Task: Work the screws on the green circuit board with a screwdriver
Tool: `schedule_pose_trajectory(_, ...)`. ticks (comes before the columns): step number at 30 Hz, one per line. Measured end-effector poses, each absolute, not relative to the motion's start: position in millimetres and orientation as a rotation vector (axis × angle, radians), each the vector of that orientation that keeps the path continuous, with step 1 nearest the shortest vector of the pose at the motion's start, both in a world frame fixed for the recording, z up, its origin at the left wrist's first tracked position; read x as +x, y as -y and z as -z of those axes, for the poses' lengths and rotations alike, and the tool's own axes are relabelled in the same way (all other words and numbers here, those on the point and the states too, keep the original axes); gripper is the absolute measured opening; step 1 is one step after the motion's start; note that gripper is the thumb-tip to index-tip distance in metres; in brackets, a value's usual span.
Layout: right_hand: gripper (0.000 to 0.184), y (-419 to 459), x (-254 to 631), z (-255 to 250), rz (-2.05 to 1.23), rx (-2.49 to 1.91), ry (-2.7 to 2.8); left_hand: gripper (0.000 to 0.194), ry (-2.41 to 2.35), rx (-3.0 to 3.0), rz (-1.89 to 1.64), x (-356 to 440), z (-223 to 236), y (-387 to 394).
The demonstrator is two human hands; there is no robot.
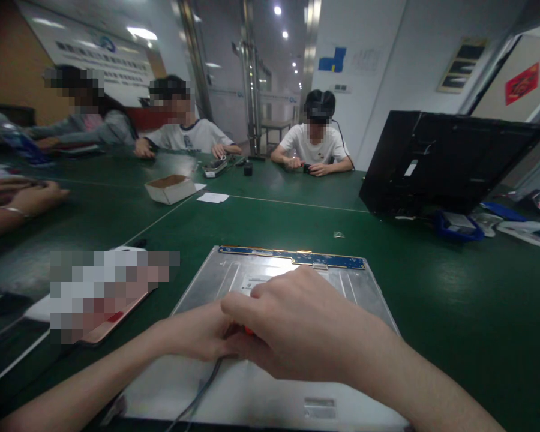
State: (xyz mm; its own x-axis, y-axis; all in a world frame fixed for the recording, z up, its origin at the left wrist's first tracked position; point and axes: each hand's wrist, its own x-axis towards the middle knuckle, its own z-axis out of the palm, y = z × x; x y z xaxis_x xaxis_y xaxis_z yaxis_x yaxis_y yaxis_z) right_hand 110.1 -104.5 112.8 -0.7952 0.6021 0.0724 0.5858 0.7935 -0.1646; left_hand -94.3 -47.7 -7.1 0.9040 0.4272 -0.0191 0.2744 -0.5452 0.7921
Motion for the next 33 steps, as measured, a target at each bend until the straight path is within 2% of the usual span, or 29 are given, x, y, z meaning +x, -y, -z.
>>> schedule_pose_trajectory(2, 0.006, 105.0, 110.6, -112.9, -0.183, -0.945, 2.849, 0.01, -0.503, 2.199, -0.184, -94.0, 6.2, 47.2)
schedule_pose_trajectory(5, 0.014, 105.2, 111.2, -113.9, -0.182, -0.936, 2.839, 0.009, -0.504, 2.204, -0.147, -93.4, 3.3, 46.5)
schedule_pose_trajectory(13, 0.004, 104.8, 111.4, -115.4, -0.186, -0.979, 2.859, 0.009, -0.512, 2.229, -0.143, -93.9, 0.4, 47.1)
schedule_pose_trajectory(17, 0.01, 105.5, 111.3, -115.2, -0.184, -0.964, 2.861, 0.007, -0.514, 2.217, -0.158, -93.8, 1.6, 48.0)
schedule_pose_trajectory(24, 0.005, 104.1, 110.3, -113.8, -0.177, -0.976, 2.839, 0.01, -0.496, 2.219, -0.168, -93.7, 1.8, 47.4)
schedule_pose_trajectory(27, 0.01, 104.7, 110.8, -113.5, -0.167, -0.945, 2.832, 0.008, -0.522, 2.21, -0.153, -94.2, 2.4, 47.5)
schedule_pose_trajectory(33, 0.008, 105.3, 110.7, -114.4, -0.174, -0.97, 2.856, 0.013, -0.515, 2.189, -0.188, -94.4, 6.3, 48.4)
